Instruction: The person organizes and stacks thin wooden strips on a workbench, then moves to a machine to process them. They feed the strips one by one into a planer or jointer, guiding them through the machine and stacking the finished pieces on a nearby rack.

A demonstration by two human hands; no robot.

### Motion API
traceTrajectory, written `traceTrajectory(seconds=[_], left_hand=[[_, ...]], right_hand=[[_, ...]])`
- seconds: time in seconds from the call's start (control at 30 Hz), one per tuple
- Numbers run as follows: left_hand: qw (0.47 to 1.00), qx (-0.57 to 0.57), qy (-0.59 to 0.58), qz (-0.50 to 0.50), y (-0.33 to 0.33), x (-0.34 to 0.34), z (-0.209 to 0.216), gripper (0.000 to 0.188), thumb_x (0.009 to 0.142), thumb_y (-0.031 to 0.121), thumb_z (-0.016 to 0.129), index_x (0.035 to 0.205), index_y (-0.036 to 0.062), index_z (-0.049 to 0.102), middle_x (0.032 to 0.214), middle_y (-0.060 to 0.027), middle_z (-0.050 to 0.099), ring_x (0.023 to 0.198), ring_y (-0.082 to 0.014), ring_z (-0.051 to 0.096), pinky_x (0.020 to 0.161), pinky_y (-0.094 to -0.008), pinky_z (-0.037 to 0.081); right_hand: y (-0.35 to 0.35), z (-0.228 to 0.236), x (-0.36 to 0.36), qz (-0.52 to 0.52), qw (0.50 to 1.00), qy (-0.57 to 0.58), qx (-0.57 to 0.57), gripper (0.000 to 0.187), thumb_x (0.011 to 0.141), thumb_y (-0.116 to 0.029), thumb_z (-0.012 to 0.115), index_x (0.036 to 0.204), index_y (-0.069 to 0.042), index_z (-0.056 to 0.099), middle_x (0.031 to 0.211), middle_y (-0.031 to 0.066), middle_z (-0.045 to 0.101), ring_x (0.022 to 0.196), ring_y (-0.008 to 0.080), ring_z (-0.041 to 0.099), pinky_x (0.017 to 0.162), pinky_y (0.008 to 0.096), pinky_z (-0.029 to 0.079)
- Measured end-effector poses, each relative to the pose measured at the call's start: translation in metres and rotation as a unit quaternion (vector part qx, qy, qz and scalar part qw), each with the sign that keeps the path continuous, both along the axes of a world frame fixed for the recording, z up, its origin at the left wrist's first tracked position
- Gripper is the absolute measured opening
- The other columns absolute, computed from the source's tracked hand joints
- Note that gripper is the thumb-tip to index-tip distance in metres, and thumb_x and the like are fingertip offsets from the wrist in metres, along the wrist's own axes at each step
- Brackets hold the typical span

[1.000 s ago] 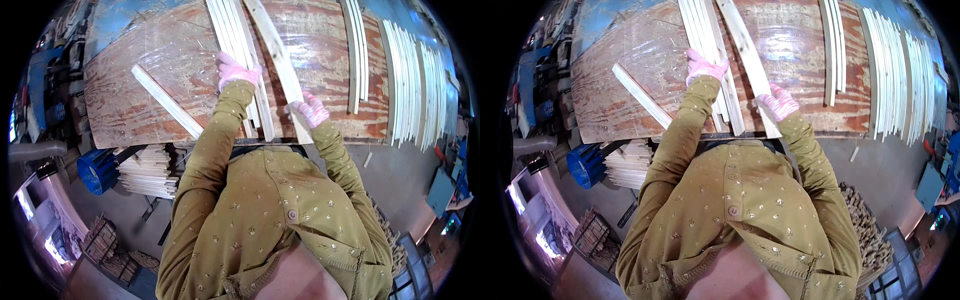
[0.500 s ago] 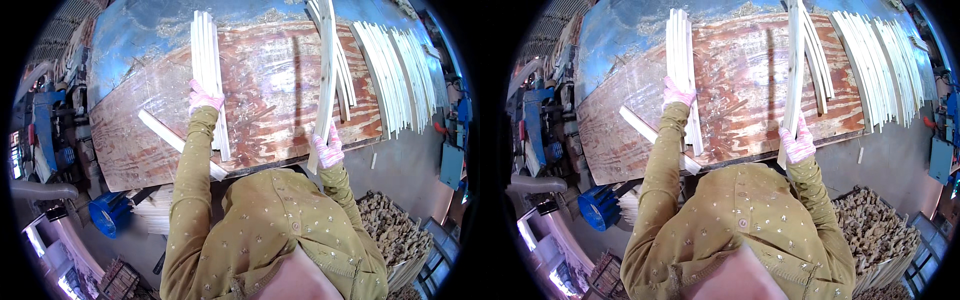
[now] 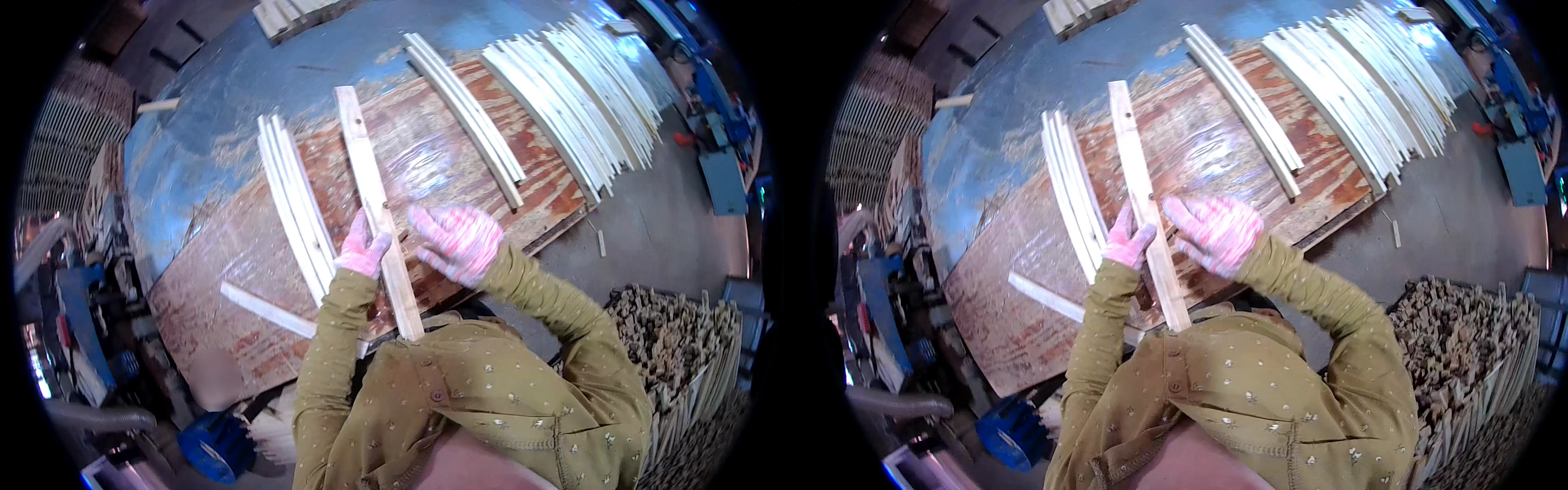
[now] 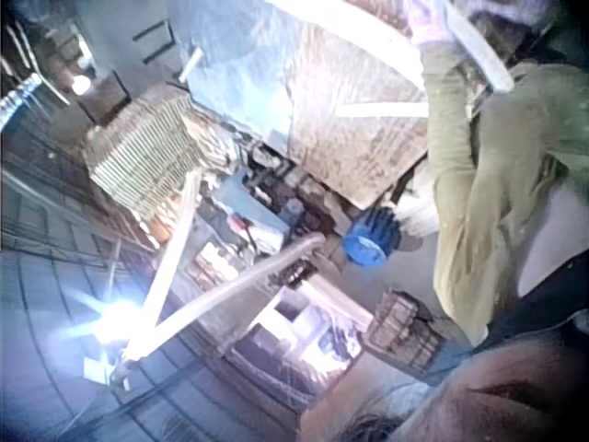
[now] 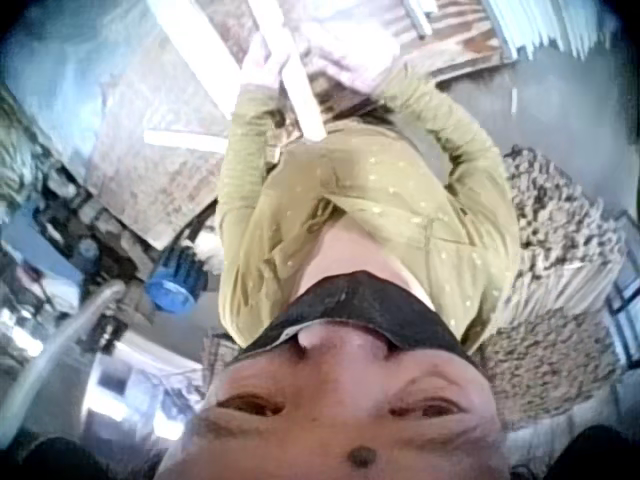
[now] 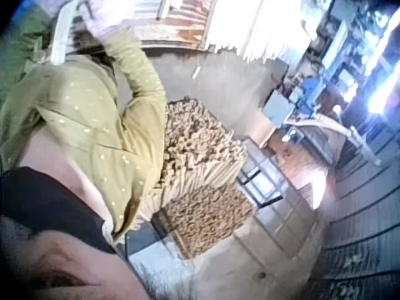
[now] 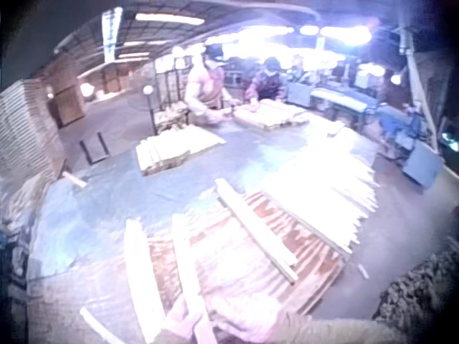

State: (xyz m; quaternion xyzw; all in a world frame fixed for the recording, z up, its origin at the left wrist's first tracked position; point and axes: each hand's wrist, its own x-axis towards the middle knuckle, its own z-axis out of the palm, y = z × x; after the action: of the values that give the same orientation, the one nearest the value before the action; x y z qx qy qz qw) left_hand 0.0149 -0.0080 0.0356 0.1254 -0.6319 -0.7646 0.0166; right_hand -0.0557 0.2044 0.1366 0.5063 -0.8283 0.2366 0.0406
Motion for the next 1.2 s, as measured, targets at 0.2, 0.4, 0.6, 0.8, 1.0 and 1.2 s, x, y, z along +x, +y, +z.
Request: traceTrajectory(seconds=[0.2,0.4,0.6,0.8,1.0,1.2], left_hand=[[0.982,-0.164,0.044,-0.08,0.014,-0.066,0.04,0.067,0.085,0.005,0.061,0.145,0.0068,0.033,0.125,-0.0161,0.058,0.109,-0.0241,0.059,0.096,-0.0343,0.045],[0.863,-0.43,0.202,-0.17,0.052,-0.155,0.082,0.058,0.077,0.003,0.064,0.132,0.0153,0.052,0.091,-0.0151,0.065,0.084,-0.0333,0.064,0.075,-0.0427,0.052],[0.82,-0.489,0.178,0.237,0.058,-0.148,0.084,0.076,0.073,0.012,0.079,0.137,-0.0041,0.042,0.134,-0.0217,0.049,0.126,-0.029,0.048,0.105,-0.0348,0.04],[0.616,-0.561,-0.505,0.227,0.007,-0.046,0.035,0.114,0.063,0.035,0.084,0.148,0.0031,0.015,0.148,-0.025,0.031,0.135,-0.0375,0.035,0.112,-0.0509,0.03],[0.691,-0.422,-0.507,0.297,-0.015,0.027,-0.043,0.109,0.06,0.042,0.082,0.145,0.0043,0.024,0.134,-0.0227,0.05,0.122,-0.0355,0.051,0.102,-0.0436,0.041],[0.907,-0.218,-0.268,0.24,0.026,-0.001,-0.02,0.044,0.095,0.03,0.05,0.129,0.0037,0.056,0.13,-0.0123,0.057,0.123,-0.0202,0.05,0.109,-0.0342,0.034]], right_hand=[[0.022,0.039,-0.099,-0.011,0.953,0.303,0.0,0.075,0.071,-0.037,0.066,0.14,-0.019,0.043,0.147,0.0058,0.04,0.137,0.0234,0.036,0.115,0.0492,0.023],[0.083,0.1,-0.141,-0.074,0.949,0.111,0.286,0.054,0.085,-0.036,0.061,0.131,-0.012,0.046,0.102,0.0084,0.066,0.099,0.0273,0.065,0.085,0.0456,0.051],[0.257,-0.003,-0.21,-0.296,0.95,0.092,0.04,0.028,0.089,-0.008,0.054,0.117,-0.013,0.054,0.091,0.011,0.066,0.079,0.0284,0.066,0.071,0.0412,0.052],[0.386,-0.074,-0.351,-0.533,0.808,-0.139,0.211,0.035,0.091,-0.026,0.056,0.118,-0.004,0.048,0.11,0.0235,0.062,0.097,0.0404,0.062,0.083,0.0471,0.05],[0.387,-0.113,-0.427,-0.544,0.805,0.074,0.223,0.048,0.087,-0.026,0.057,0.131,-0.008,0.05,0.124,0.0196,0.058,0.106,0.0364,0.059,0.093,0.0461,0.047],[0.352,-0.114,-0.417,-0.503,0.823,0.163,0.207,0.054,0.091,-0.032,0.058,0.138,-0.009,0.046,0.143,0.0142,0.044,0.129,0.0307,0.044,0.105,0.0409,0.041]])
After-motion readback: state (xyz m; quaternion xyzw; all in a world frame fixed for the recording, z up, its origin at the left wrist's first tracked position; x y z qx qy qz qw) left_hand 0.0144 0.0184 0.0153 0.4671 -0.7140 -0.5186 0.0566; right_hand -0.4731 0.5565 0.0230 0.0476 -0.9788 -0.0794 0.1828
